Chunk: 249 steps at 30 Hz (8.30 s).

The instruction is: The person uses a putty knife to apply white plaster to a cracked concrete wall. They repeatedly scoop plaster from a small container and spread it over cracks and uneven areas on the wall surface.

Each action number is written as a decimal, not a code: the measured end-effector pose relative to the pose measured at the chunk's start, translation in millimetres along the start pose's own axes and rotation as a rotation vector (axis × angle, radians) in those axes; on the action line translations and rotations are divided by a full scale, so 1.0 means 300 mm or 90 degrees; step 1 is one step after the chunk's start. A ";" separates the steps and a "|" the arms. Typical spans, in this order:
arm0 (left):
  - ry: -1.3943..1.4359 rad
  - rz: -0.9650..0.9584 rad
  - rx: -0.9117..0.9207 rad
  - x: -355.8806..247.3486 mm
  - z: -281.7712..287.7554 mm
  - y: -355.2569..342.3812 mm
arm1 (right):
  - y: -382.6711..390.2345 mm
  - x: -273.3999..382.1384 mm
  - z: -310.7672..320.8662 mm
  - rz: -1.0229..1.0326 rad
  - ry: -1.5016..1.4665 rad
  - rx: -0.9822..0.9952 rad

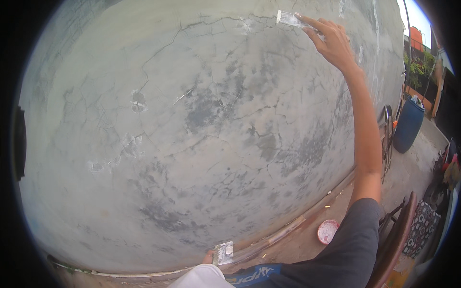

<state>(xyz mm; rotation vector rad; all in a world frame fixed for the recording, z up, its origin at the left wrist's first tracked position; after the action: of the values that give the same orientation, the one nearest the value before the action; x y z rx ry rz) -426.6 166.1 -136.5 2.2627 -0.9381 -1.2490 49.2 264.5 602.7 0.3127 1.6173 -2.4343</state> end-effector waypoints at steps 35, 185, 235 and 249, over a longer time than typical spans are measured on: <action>0.414 -0.427 0.092 -0.551 0.149 0.989 | 0.771 2.207 0.121 -0.050 -1.049 0.347; -0.009 -0.094 0.013 -0.811 2.107 1.402 | 0.078 3.239 0.254 -0.348 -0.536 0.065; -0.058 0.004 0.031 -0.723 2.117 1.361 | 0.104 3.179 0.099 -0.391 -0.458 -0.093; -0.071 -0.033 0.066 -0.791 2.028 1.333 | 0.070 3.090 0.288 -0.380 -0.457 0.242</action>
<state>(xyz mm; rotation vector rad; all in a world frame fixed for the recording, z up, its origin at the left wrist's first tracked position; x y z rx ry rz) -1180.1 45.7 -72.4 2.3308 -1.0112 -1.3913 -837.6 129.8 352.6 -1.0185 1.0066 -2.7469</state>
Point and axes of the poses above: each hand's wrist, its own y-axis away from the middle knuckle, its own z-axis out of the back of the hand, x = y × z, the point moved 10 cm from there along -y, towards the middle knuckle, and after that the axes turned 11 degrees about x, right-handed, at the moved point
